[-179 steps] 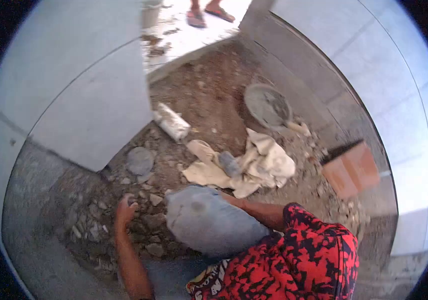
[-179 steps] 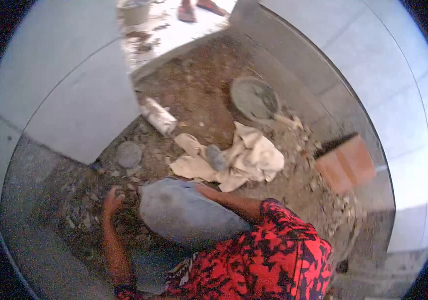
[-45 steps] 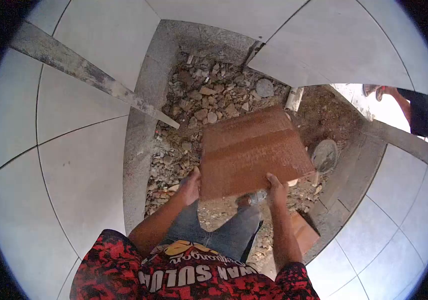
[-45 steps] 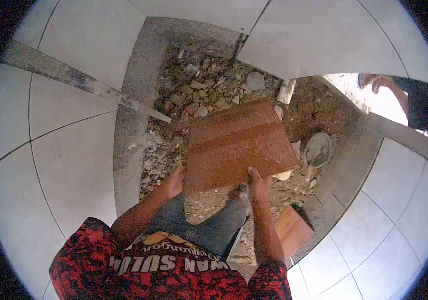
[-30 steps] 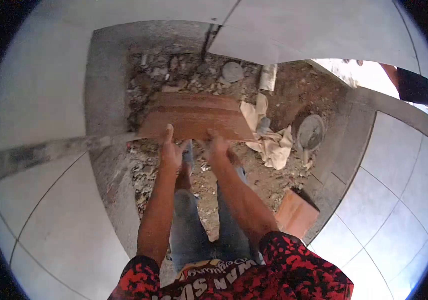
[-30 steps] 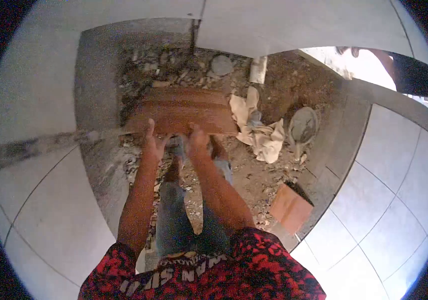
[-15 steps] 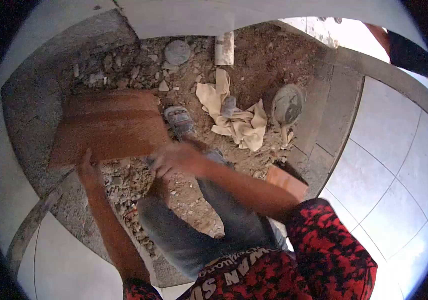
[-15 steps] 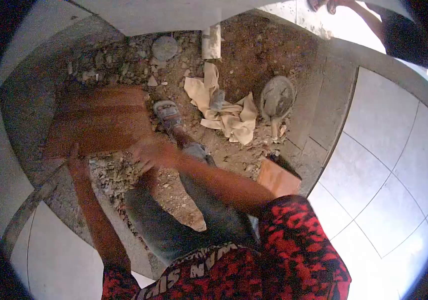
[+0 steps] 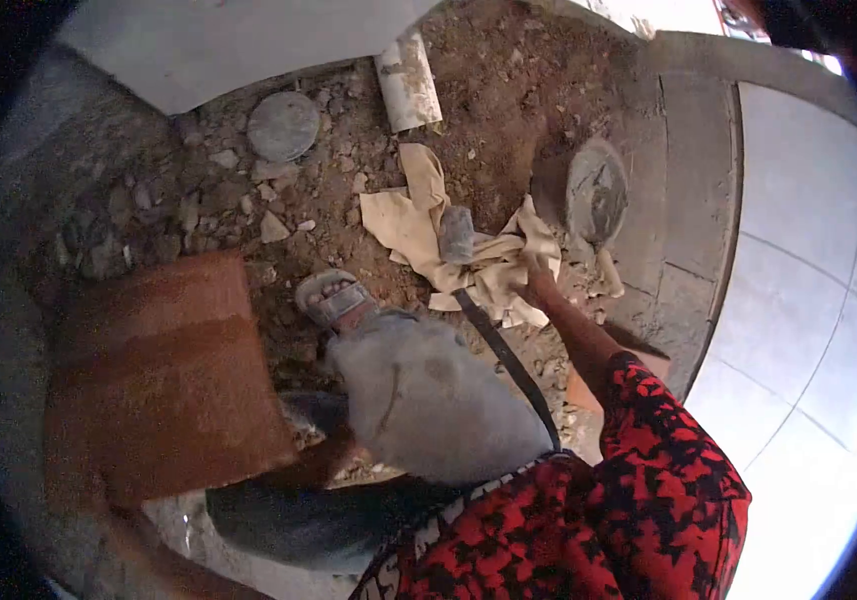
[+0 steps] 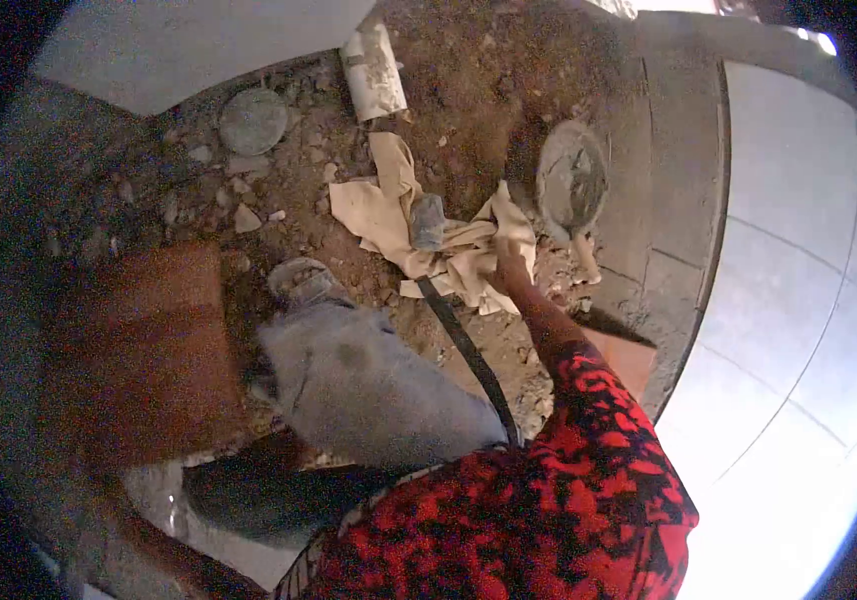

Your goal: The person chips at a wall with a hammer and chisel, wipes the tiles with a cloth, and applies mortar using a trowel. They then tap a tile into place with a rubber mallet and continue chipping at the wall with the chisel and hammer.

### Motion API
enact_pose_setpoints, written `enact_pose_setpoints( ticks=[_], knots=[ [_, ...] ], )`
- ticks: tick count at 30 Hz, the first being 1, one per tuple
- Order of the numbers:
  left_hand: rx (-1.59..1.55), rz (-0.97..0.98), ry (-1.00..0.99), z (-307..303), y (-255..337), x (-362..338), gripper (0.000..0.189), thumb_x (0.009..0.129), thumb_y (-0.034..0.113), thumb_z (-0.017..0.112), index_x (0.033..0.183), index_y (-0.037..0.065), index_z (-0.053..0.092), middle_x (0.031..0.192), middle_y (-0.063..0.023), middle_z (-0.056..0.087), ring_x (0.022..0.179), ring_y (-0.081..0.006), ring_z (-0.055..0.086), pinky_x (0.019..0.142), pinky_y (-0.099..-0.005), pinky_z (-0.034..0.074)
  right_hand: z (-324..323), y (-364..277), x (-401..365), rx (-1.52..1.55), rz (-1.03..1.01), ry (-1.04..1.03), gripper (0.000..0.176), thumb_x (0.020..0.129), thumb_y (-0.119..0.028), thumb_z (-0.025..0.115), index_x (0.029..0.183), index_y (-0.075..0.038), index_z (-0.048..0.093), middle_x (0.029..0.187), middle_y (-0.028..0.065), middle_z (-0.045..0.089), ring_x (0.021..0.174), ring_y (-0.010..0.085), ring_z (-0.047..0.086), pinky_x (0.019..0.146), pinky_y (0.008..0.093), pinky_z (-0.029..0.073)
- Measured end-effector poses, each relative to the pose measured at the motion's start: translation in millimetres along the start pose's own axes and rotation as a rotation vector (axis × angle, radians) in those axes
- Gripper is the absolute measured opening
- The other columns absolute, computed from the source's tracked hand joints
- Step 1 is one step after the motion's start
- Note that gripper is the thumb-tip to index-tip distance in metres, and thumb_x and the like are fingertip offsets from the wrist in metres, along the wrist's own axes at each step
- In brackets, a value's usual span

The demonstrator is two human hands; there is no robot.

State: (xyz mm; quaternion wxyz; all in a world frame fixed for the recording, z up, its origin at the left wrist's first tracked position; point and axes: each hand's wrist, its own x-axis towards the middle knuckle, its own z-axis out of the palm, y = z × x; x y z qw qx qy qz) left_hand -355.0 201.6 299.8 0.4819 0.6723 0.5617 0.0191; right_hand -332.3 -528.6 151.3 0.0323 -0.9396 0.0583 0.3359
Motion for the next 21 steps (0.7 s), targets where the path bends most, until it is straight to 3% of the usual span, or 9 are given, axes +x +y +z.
enact_pose_setpoints(
  ticks=[2, 6, 7, 8, 10, 13, 17, 19, 21],
  knots=[
    [-0.039, 0.126, -0.115, -72.5, -104.5, 88.8, 0.050, 0.082, 0.025, 0.048, 0.122, -0.004, 0.037, 0.125, -0.0204, 0.037, 0.115, -0.0304, 0.037, 0.096, -0.0393, 0.029, 5.1, -43.1, 6.2, -0.088, 0.125, 0.280, 0.063, 0.070, -0.027, 0.066, 0.121, -0.003, 0.039, 0.117, 0.0280, 0.042, 0.116, 0.0371, 0.035, 0.092, 0.0456, 0.033],
    [0.084, 0.183, 0.016, -2.1, -15.5, 24.7, 0.049, 0.083, 0.025, 0.047, 0.121, -0.004, 0.038, 0.124, -0.0202, 0.038, 0.114, -0.0305, 0.037, 0.096, -0.0393, 0.030, 94.0, 40.6, 30.6, 0.087, -0.065, 0.559, 0.064, 0.065, -0.026, 0.068, 0.118, -0.002, 0.042, 0.108, 0.0214, 0.051, 0.101, 0.0369, 0.048, 0.083, 0.0461, 0.040],
    [0.085, 0.201, 0.025, 5.1, -13.7, 22.7, 0.049, 0.083, 0.025, 0.047, 0.121, -0.004, 0.038, 0.124, -0.0202, 0.038, 0.114, -0.0305, 0.038, 0.096, -0.0393, 0.030, 138.1, 92.4, 47.6, 0.818, 0.216, 0.427, 0.052, 0.065, -0.016, 0.061, 0.112, -0.001, 0.046, 0.095, 0.0211, 0.056, 0.085, 0.0382, 0.054, 0.075, 0.0433, 0.044],
    [0.090, 0.218, 0.029, 10.1, -11.6, 21.2, 0.048, 0.083, 0.025, 0.046, 0.121, -0.004, 0.039, 0.124, -0.0202, 0.038, 0.114, -0.0305, 0.038, 0.095, -0.0393, 0.030, 69.5, 36.5, 18.1, 0.004, 0.276, 0.324, 0.044, 0.065, -0.012, 0.056, 0.107, -0.002, 0.051, 0.086, 0.0209, 0.057, 0.077, 0.0391, 0.055, 0.070, 0.0429, 0.045],
    [0.101, 0.251, 0.037, 18.7, -5.0, 17.7, 0.048, 0.083, 0.025, 0.046, 0.121, -0.004, 0.039, 0.123, -0.0201, 0.039, 0.114, -0.0306, 0.038, 0.095, -0.0393, 0.031, 22.4, 20.9, -10.7, -0.234, 0.397, 0.202, 0.041, 0.067, -0.022, 0.059, 0.105, -0.007, 0.053, 0.087, 0.0200, 0.058, 0.079, 0.0389, 0.054, 0.070, 0.0447, 0.044],
    [0.114, 0.289, 0.046, 31.3, 3.4, 12.2, 0.047, 0.084, 0.024, 0.045, 0.121, -0.004, 0.039, 0.123, -0.0200, 0.039, 0.113, -0.0307, 0.039, 0.095, -0.0393, 0.031, -46.1, -14.2, -37.1, -0.029, 0.158, 0.745, 0.023, 0.073, -0.021, 0.052, 0.084, -0.002, 0.059, 0.073, 0.0194, 0.059, 0.066, 0.0388, 0.055, 0.063, 0.0461, 0.043],
    [0.140, 0.336, 0.045, 36.2, 9.7, 12.3, 0.046, 0.084, 0.024, 0.045, 0.120, -0.004, 0.040, 0.122, -0.0199, 0.040, 0.112, -0.0308, 0.040, 0.094, -0.0393, 0.032, -133.6, 7.5, -27.7, -0.419, 0.262, 0.335, 0.021, 0.072, -0.016, 0.051, 0.083, 0.002, 0.057, 0.072, 0.0196, 0.058, 0.065, 0.0371, 0.055, 0.059, 0.0446, 0.042],
    [0.155, 0.350, 0.049, 39.6, 12.9, 8.3, 0.045, 0.084, 0.024, 0.044, 0.120, -0.004, 0.041, 0.122, -0.0198, 0.041, 0.112, -0.0308, 0.040, 0.094, -0.0393, 0.032, -174.8, -9.7, -32.5, -0.091, 0.057, 0.955, 0.021, 0.072, -0.016, 0.050, 0.076, 0.004, 0.054, 0.064, 0.0195, 0.057, 0.057, 0.0365, 0.053, 0.056, 0.0444, 0.042],
    [0.158, 0.354, 0.047, 41.1, 15.7, 3.2, 0.045, 0.084, 0.024, 0.044, 0.120, -0.004, 0.041, 0.121, -0.0197, 0.041, 0.112, -0.0309, 0.040, 0.094, -0.0393, 0.033, -225.2, -24.4, -48.2, -0.030, 0.076, 0.858, 0.021, 0.071, -0.016, 0.052, 0.082, 0.002, 0.057, 0.069, 0.0176, 0.059, 0.063, 0.0334, 0.056, 0.060, 0.0399, 0.045]
  ],
)
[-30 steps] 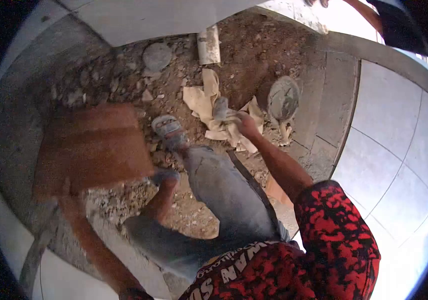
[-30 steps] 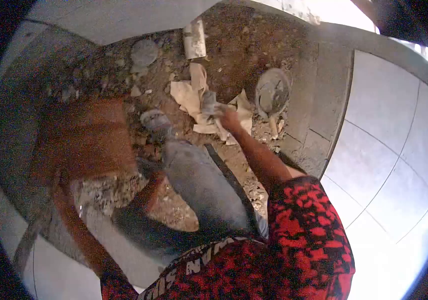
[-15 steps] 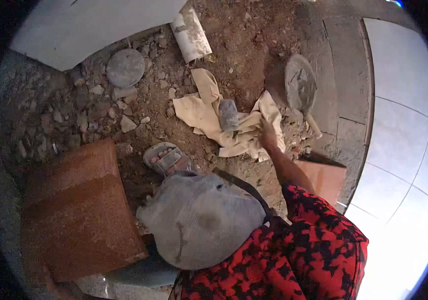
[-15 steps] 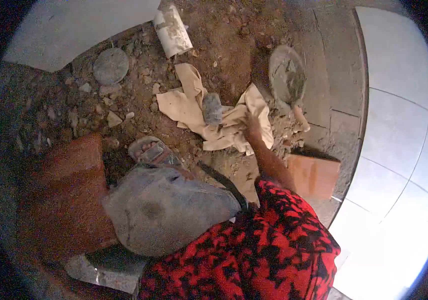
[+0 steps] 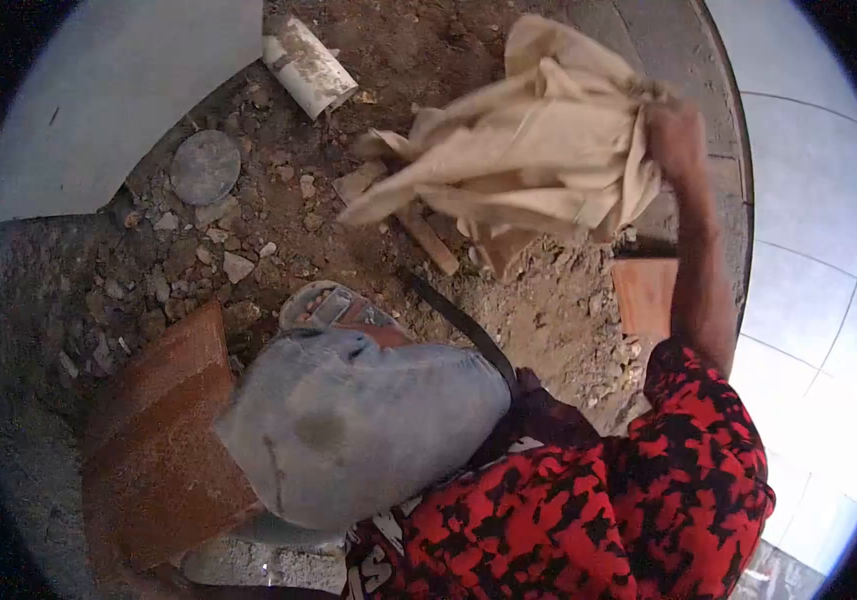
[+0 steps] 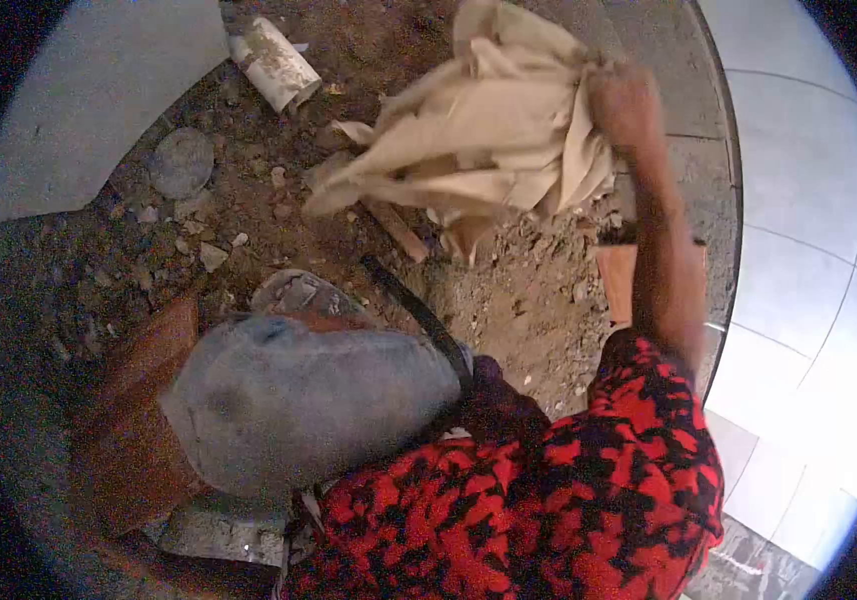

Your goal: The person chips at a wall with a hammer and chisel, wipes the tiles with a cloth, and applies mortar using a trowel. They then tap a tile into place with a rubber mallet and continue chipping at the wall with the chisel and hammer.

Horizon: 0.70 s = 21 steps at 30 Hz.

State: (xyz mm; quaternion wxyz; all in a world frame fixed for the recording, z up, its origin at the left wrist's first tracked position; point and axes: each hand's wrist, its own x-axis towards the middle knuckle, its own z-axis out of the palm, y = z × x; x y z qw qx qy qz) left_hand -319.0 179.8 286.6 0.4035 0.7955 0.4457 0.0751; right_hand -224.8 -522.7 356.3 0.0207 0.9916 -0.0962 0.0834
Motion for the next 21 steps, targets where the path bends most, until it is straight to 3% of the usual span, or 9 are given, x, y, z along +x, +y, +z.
enact_pose_setpoints(
  ticks=[5, 6, 7, 9, 13, 14, 16, 18, 21],
  knots=[
    [-0.027, 0.005, 0.005, 4.9, 3.8, -6.2, 0.044, 0.085, 0.024, 0.043, 0.119, -0.003, 0.042, 0.120, -0.0196, 0.042, 0.111, -0.0310, 0.041, 0.093, -0.0394, 0.034, -33.1, -28.9, 49.5, 0.250, 0.341, 0.120, 0.033, 0.074, -0.019, 0.050, 0.100, -0.001, 0.057, 0.087, 0.0177, 0.061, 0.074, 0.0267, 0.060, 0.066, 0.0356, 0.046],
    [-0.032, 0.007, 0.011, 2.2, 3.4, -7.5, 0.044, 0.085, 0.024, 0.042, 0.119, -0.003, 0.042, 0.120, -0.0195, 0.043, 0.111, -0.0311, 0.041, 0.093, -0.0394, 0.034, -13.5, -21.6, 57.8, 0.071, -0.004, 0.174, 0.031, 0.074, -0.019, 0.052, 0.100, -0.001, 0.057, 0.086, 0.0179, 0.061, 0.077, 0.0306, 0.060, 0.068, 0.0375, 0.046],
    [-0.037, 0.013, 0.013, 1.8, 3.9, -7.6, 0.043, 0.085, 0.024, 0.042, 0.119, -0.003, 0.042, 0.120, -0.0195, 0.043, 0.111, -0.0311, 0.042, 0.092, -0.0394, 0.034, 11.8, -0.2, 66.9, -0.335, 0.216, -0.228, 0.036, 0.072, -0.018, 0.056, 0.104, -0.002, 0.053, 0.096, 0.0170, 0.059, 0.087, 0.0310, 0.057, 0.073, 0.0370, 0.045],
    [-0.057, 0.017, 0.026, -1.6, 2.7, -7.0, 0.043, 0.085, 0.023, 0.042, 0.119, -0.003, 0.043, 0.120, -0.0194, 0.043, 0.110, -0.0312, 0.042, 0.092, -0.0394, 0.035, 59.4, -36.4, 29.4, -0.651, -0.232, 0.011, 0.045, 0.070, -0.012, 0.054, 0.113, -0.004, 0.044, 0.123, 0.0200, 0.038, 0.107, 0.0397, 0.041, 0.083, 0.0446, 0.039],
    [-0.138, -0.016, 0.052, 7.8, 3.3, -26.7, 0.042, 0.086, 0.023, 0.041, 0.118, -0.003, 0.044, 0.119, -0.0193, 0.044, 0.109, -0.0313, 0.043, 0.092, -0.0394, 0.035, 193.4, -100.9, -89.0, -0.126, -0.556, -0.164, 0.046, 0.076, -0.015, 0.049, 0.119, -0.003, 0.039, 0.118, 0.0232, 0.041, 0.108, 0.0379, 0.041, 0.091, 0.0507, 0.032],
    [-0.442, -0.152, 0.086, 3.1, -25.9, -12.7, 0.038, 0.085, 0.020, 0.041, 0.115, -0.002, 0.048, 0.116, -0.0176, 0.048, 0.106, -0.0308, 0.046, 0.088, -0.0393, 0.039, 190.9, -125.4, -106.1, 0.110, -0.262, -0.808, 0.051, 0.076, -0.015, 0.052, 0.123, -0.004, 0.035, 0.114, 0.0242, 0.044, 0.107, 0.0390, 0.042, 0.090, 0.0453, 0.035],
    [0.328, 0.499, 0.159, -4.1, -65.2, -7.3, 0.034, 0.081, 0.021, 0.050, 0.103, -0.005, 0.053, 0.107, -0.0166, 0.051, 0.097, -0.0274, 0.050, 0.084, -0.0358, 0.039, 242.7, -117.2, -152.1, 0.270, -0.224, -0.845, 0.055, 0.076, -0.018, 0.053, 0.124, -0.004, 0.032, 0.111, 0.0261, 0.044, 0.101, 0.0404, 0.044, 0.083, 0.0429, 0.039],
    [-0.639, -0.087, 0.226, 23.0, -13.3, -22.7, 0.030, 0.079, 0.021, 0.050, 0.096, -0.004, 0.054, 0.099, -0.0143, 0.054, 0.089, -0.0250, 0.052, 0.079, -0.0344, 0.040, 231.3, -122.9, -162.7, 0.319, -0.235, -0.904, 0.054, 0.076, -0.019, 0.053, 0.124, -0.003, 0.032, 0.109, 0.0259, 0.045, 0.100, 0.0404, 0.045, 0.082, 0.0429, 0.040],
    [-0.810, -0.107, 0.291, 29.1, -24.2, -18.1, 0.027, 0.077, 0.019, 0.051, 0.092, -0.003, 0.054, 0.093, -0.0119, 0.054, 0.084, -0.0225, 0.052, 0.076, -0.0345, 0.041, 207.0, -109.5, -163.7, 0.332, -0.262, -0.971, 0.054, 0.076, -0.019, 0.054, 0.123, -0.003, 0.033, 0.107, 0.0257, 0.046, 0.098, 0.0405, 0.046, 0.080, 0.0428, 0.040]
  ],
)
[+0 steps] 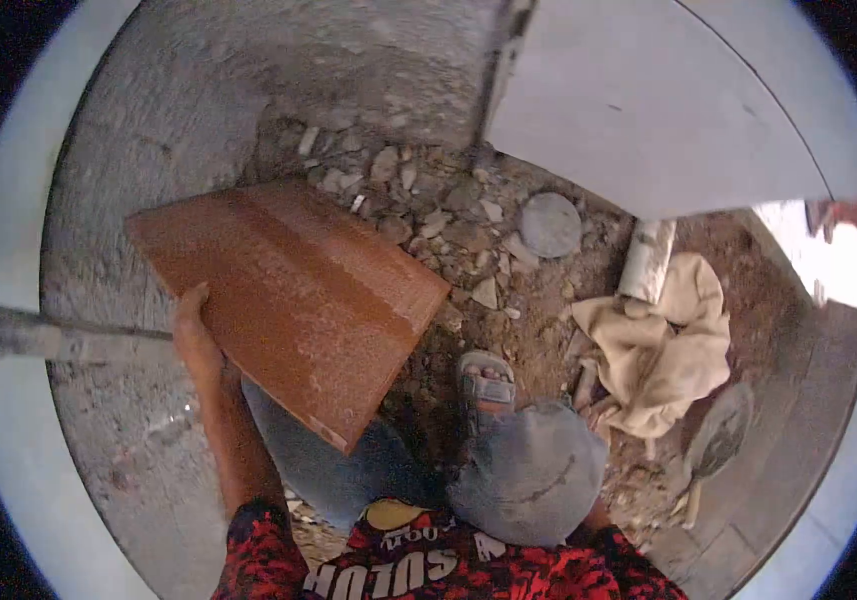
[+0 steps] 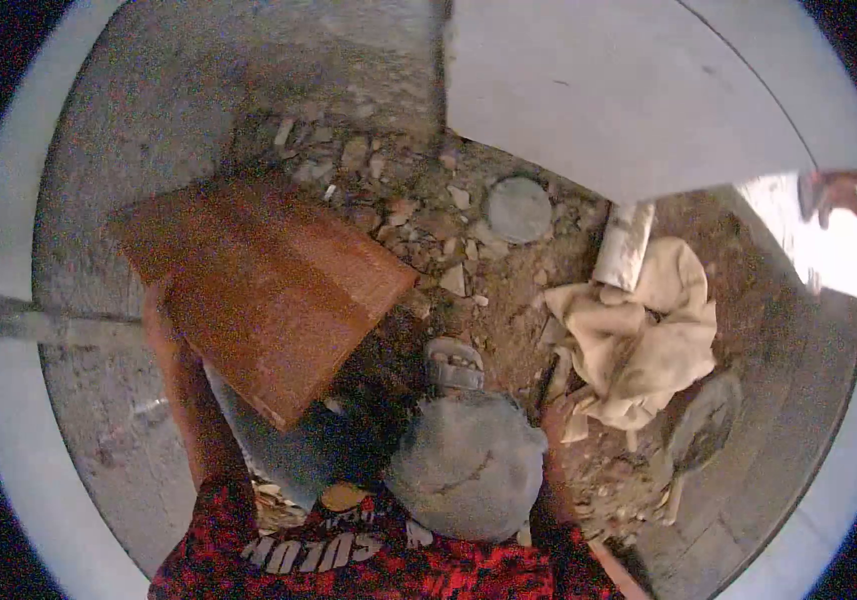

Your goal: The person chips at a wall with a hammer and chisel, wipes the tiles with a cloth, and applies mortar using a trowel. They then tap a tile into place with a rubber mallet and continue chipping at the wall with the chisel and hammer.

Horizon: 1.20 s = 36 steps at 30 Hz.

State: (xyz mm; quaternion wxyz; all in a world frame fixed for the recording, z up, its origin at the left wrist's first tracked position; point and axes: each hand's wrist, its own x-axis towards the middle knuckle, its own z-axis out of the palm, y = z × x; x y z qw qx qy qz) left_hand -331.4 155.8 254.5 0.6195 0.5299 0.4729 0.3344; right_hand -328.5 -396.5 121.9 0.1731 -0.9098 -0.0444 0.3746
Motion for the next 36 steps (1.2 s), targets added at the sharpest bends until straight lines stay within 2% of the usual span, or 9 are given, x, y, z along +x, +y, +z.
enact_pose_setpoints(
  ticks=[10, 13, 20, 25, 27, 29, 31, 34, 36],
  knots=[
    [-0.007, 0.006, 0.018, 14.2, 11.2, -8.9, 0.029, 0.078, 0.023, 0.052, 0.096, 0.000, 0.055, 0.093, -0.0100, 0.057, 0.085, -0.0209, 0.053, 0.078, -0.0324, 0.042, -49.1, -9.5, -16.6, -0.032, -0.057, -0.068, 0.053, 0.076, -0.021, 0.056, 0.120, -0.002, 0.035, 0.098, 0.0248, 0.050, 0.091, 0.0407, 0.049, 0.075, 0.0427, 0.042],
    [-0.101, -0.150, 0.028, 19.4, 18.2, -13.3, 0.038, 0.075, 0.017, 0.049, 0.109, -0.001, 0.044, 0.096, -0.0117, 0.054, 0.085, -0.0227, 0.054, 0.074, -0.0330, 0.043, -57.1, -15.1, -12.0, -0.044, -0.085, -0.071, 0.052, 0.076, -0.021, 0.057, 0.119, -0.002, 0.035, 0.096, 0.0246, 0.051, 0.089, 0.0408, 0.050, 0.074, 0.0426, 0.042],
    [-0.058, -0.030, -0.031, 22.2, 12.8, -5.5, 0.038, 0.076, 0.018, 0.050, 0.110, 0.001, 0.045, 0.096, -0.0106, 0.054, 0.084, -0.0216, 0.055, 0.073, -0.0336, 0.044, -69.1, -46.6, 34.4, -0.064, -0.247, -0.041, 0.052, 0.075, -0.022, 0.058, 0.117, -0.001, 0.037, 0.090, 0.0240, 0.054, 0.085, 0.0409, 0.052, 0.070, 0.0425, 0.043],
    [0.074, 0.104, -0.054, 17.7, 3.6, 6.7, 0.034, 0.079, 0.026, 0.048, 0.099, -0.001, 0.054, 0.091, -0.0098, 0.058, 0.082, -0.0216, 0.055, 0.074, -0.0323, 0.043, -70.9, -120.2, 145.5, -0.051, -0.501, 0.054, 0.051, 0.075, -0.023, 0.059, 0.116, 0.000, 0.038, 0.086, 0.0235, 0.056, 0.082, 0.0410, 0.054, 0.068, 0.0424, 0.044],
    [0.198, 0.096, -0.038, 15.5, 1.5, 10.4, 0.034, 0.079, 0.024, 0.047, 0.100, -0.001, 0.053, 0.093, -0.0112, 0.058, 0.083, -0.0219, 0.056, 0.074, -0.0325, 0.044, -64.6, -136.6, 189.6, -0.226, -0.506, 0.164, 0.050, 0.077, -0.032, 0.058, 0.111, 0.001, 0.042, 0.076, 0.0222, 0.058, 0.074, 0.0399, 0.056, 0.062, 0.0428, 0.043],
    [0.050, 0.008, 0.002, 26.0, 5.9, 7.9, 0.035, 0.079, 0.025, 0.047, 0.101, -0.001, 0.053, 0.094, -0.0118, 0.057, 0.083, -0.0223, 0.056, 0.074, -0.0326, 0.044, -75.9, -183.2, 210.7, -0.026, -0.510, 0.068, 0.052, 0.079, -0.041, 0.053, 0.109, 0.001, 0.044, 0.074, 0.0235, 0.057, 0.074, 0.0394, 0.057, 0.061, 0.0436, 0.043],
    [-0.095, -0.086, 0.034, 29.6, 7.1, 8.8, 0.036, 0.078, 0.025, 0.047, 0.101, -0.002, 0.052, 0.094, -0.0123, 0.057, 0.083, -0.0227, 0.056, 0.074, -0.0326, 0.044, -77.6, -199.1, 248.9, -0.189, -0.741, 0.210, 0.070, 0.075, -0.059, 0.047, 0.111, 0.000, 0.040, 0.080, 0.0271, 0.057, 0.076, 0.0422, 0.055, 0.063, 0.0477, 0.043],
    [-0.028, -0.030, -0.031, 27.9, 3.8, 10.3, 0.037, 0.077, 0.025, 0.049, 0.102, -0.002, 0.052, 0.095, -0.0127, 0.057, 0.083, -0.0234, 0.056, 0.075, -0.0328, 0.044, -114.8, -275.7, 239.4, -0.264, -0.526, 0.077, 0.068, 0.075, -0.059, 0.048, 0.110, 0.000, 0.043, 0.089, 0.0277, 0.056, 0.084, 0.0409, 0.054, 0.072, 0.0481, 0.042],
    [0.062, -0.017, -0.012, 30.4, 8.0, 12.1, 0.036, 0.076, 0.025, 0.050, 0.101, -0.001, 0.052, 0.095, -0.0123, 0.057, 0.082, -0.0233, 0.056, 0.076, -0.0324, 0.044, -122.2, -290.6, 235.2, -0.212, -0.747, 0.201, 0.065, 0.076, -0.056, 0.048, 0.110, -0.001, 0.043, 0.089, 0.0270, 0.056, 0.083, 0.0402, 0.055, 0.073, 0.0480, 0.042]
  ],
)
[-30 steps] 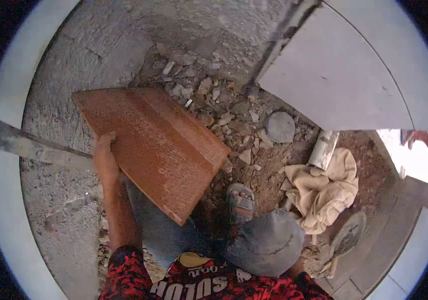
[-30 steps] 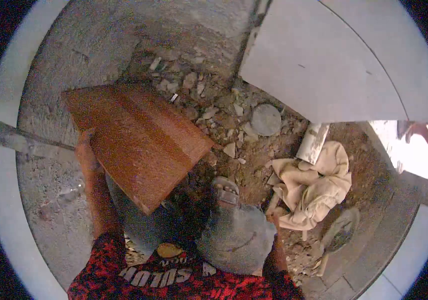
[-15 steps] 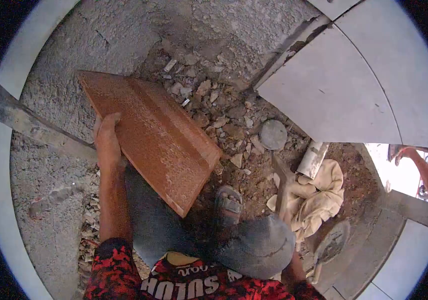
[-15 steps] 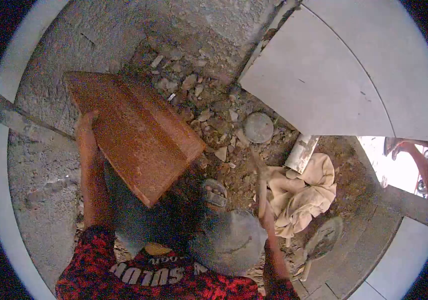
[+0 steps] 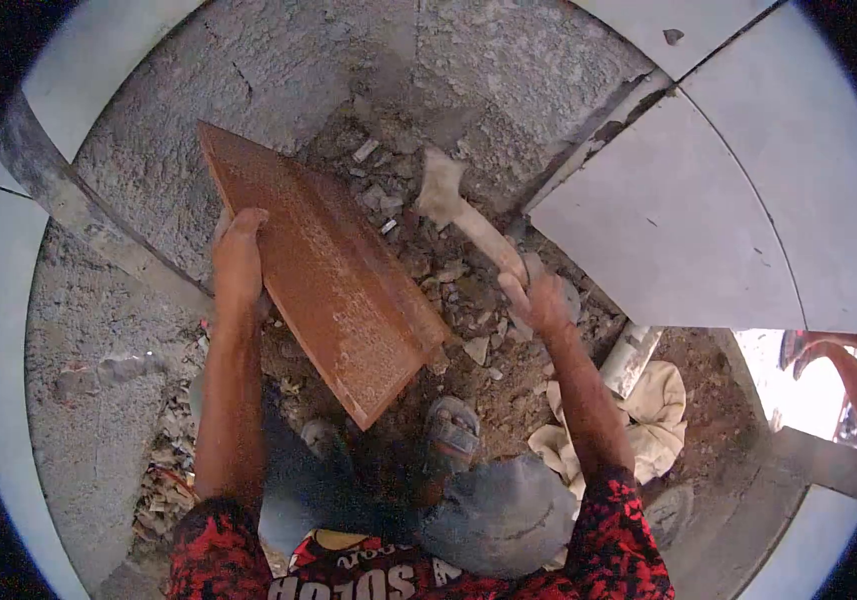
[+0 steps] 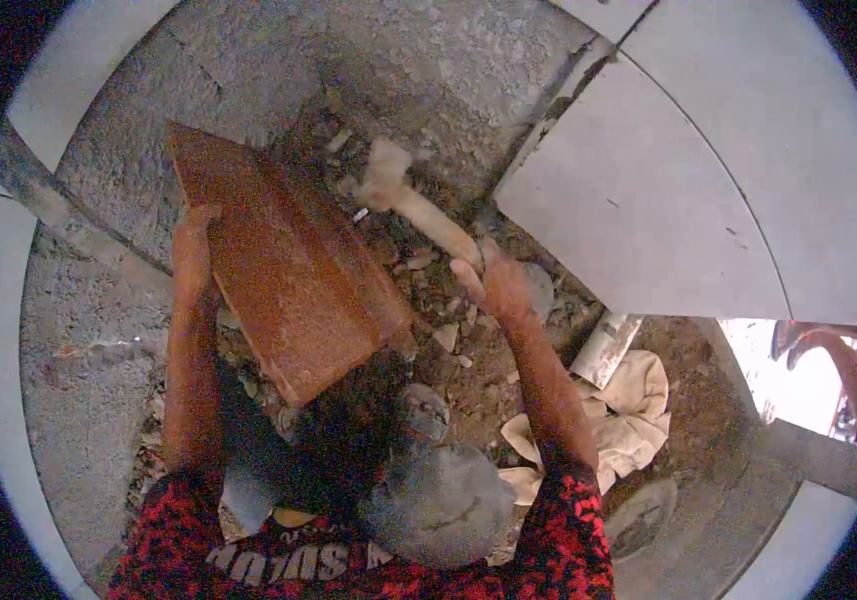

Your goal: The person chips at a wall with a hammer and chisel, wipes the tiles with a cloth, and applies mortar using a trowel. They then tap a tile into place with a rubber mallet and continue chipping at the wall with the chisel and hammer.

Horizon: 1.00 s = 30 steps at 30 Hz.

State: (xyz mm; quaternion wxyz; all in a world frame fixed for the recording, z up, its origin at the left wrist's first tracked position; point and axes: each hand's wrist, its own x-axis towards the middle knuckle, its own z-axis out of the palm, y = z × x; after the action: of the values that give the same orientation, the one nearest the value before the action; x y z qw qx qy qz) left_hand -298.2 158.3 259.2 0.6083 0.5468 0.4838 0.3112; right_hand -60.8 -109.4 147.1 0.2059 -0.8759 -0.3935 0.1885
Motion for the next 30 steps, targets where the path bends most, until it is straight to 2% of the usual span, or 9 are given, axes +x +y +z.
enact_pose_setpoints(
  ticks=[4, 8, 10, 15, 18, 19, 24, 27, 30],
  knots=[
    [-0.067, -0.003, 0.014, 5.6, 6.1, -8.9, 0.027, 0.078, 0.019, 0.047, 0.100, 0.003, 0.048, 0.087, -0.0089, 0.055, 0.075, -0.0194, 0.055, 0.067, -0.0318, 0.044, -15.6, -22.4, 13.1, -0.001, -0.519, 0.206, 0.059, 0.078, -0.049, 0.048, 0.109, 0.002, 0.045, 0.088, 0.0256, 0.057, 0.082, 0.0402, 0.056, 0.073, 0.0485, 0.043],
    [-0.046, 0.000, 0.048, -1.2, 5.7, -11.1, 0.029, 0.076, 0.018, 0.048, 0.100, 0.002, 0.049, 0.090, -0.0091, 0.055, 0.077, -0.0210, 0.056, 0.069, -0.0326, 0.044, 30.9, 47.4, 65.2, -0.248, -0.241, 0.192, 0.058, 0.079, -0.045, 0.048, 0.109, 0.005, 0.045, 0.090, 0.0249, 0.058, 0.081, 0.0389, 0.057, 0.073, 0.0484, 0.044],
    [0.045, 0.008, 0.068, -4.7, 1.7, -9.5, 0.029, 0.076, 0.017, 0.048, 0.100, 0.002, 0.049, 0.091, -0.0093, 0.056, 0.077, -0.0216, 0.056, 0.070, -0.0329, 0.044, 20.8, 38.2, 80.7, -0.165, 0.115, -0.263, 0.056, 0.081, -0.046, 0.048, 0.111, 0.001, 0.043, 0.091, 0.0249, 0.057, 0.086, 0.0399, 0.055, 0.072, 0.0463, 0.043],
    [-0.115, -0.060, 0.042, -7.5, 0.9, -12.8, 0.028, 0.074, 0.019, 0.050, 0.097, 0.002, 0.051, 0.085, -0.0091, 0.057, 0.075, -0.0221, 0.056, 0.070, -0.0328, 0.044, -10.1, -38.3, 8.8, -0.098, -0.365, 0.112, 0.059, 0.077, -0.048, 0.051, 0.111, 0.000, 0.042, 0.084, 0.0230, 0.058, 0.079, 0.0369, 0.057, 0.069, 0.0467, 0.044],
    [-0.006, 0.020, 0.084, -3.3, 7.3, -16.6, 0.029, 0.073, 0.019, 0.051, 0.097, 0.002, 0.051, 0.084, -0.0087, 0.056, 0.073, -0.0218, 0.056, 0.069, -0.0327, 0.044, 60.0, 57.3, 51.6, -0.373, -0.412, 0.242, 0.061, 0.077, -0.049, 0.050, 0.111, 0.002, 0.042, 0.088, 0.0245, 0.057, 0.083, 0.0382, 0.056, 0.072, 0.0469, 0.043],
    [-0.010, 0.032, 0.080, -3.7, 6.3, -16.1, 0.029, 0.073, 0.019, 0.051, 0.097, 0.002, 0.051, 0.084, -0.0087, 0.056, 0.073, -0.0218, 0.056, 0.069, -0.0327, 0.044, 8.9, 22.7, 59.2, -0.189, -0.055, -0.146, 0.063, 0.079, -0.049, 0.047, 0.112, 0.004, 0.041, 0.090, 0.0250, 0.057, 0.085, 0.0391, 0.054, 0.074, 0.0473, 0.042],
    [-0.010, 0.061, 0.025, -11.5, -4.7, -7.7, 0.027, 0.076, 0.021, 0.048, 0.096, 0.004, 0.052, 0.086, -0.0088, 0.055, 0.076, -0.0198, 0.055, 0.069, -0.0334, 0.043, -14.5, -25.0, 37.2, -0.117, 0.095, 0.005, 0.063, 0.077, -0.052, 0.048, 0.108, 0.002, 0.043, 0.085, 0.0249, 0.057, 0.085, 0.0408, 0.053, 0.073, 0.0485, 0.040],
    [-0.114, -0.012, 0.063, -10.7, -2.3, -18.4, 0.027, 0.077, 0.022, 0.048, 0.096, 0.004, 0.052, 0.087, -0.0098, 0.055, 0.078, -0.0200, 0.054, 0.070, -0.0338, 0.043, -14.7, -24.9, 17.1, -0.055, -0.439, 0.203, 0.053, 0.073, -0.046, 0.057, 0.100, -0.001, 0.047, 0.080, 0.0210, 0.058, 0.079, 0.0402, 0.056, 0.068, 0.0454, 0.044],
    [-0.185, -0.098, 0.044, -1.3, 7.0, -21.8, 0.029, 0.077, 0.022, 0.048, 0.096, 0.002, 0.053, 0.088, -0.0110, 0.055, 0.078, -0.0210, 0.054, 0.070, -0.0339, 0.043, -3.4, -2.5, 34.5, -0.049, -0.356, 0.161, 0.048, 0.072, -0.040, 0.060, 0.099, -0.001, 0.051, 0.077, 0.0199, 0.058, 0.078, 0.0388, 0.056, 0.071, 0.0445, 0.044]
  ],
)
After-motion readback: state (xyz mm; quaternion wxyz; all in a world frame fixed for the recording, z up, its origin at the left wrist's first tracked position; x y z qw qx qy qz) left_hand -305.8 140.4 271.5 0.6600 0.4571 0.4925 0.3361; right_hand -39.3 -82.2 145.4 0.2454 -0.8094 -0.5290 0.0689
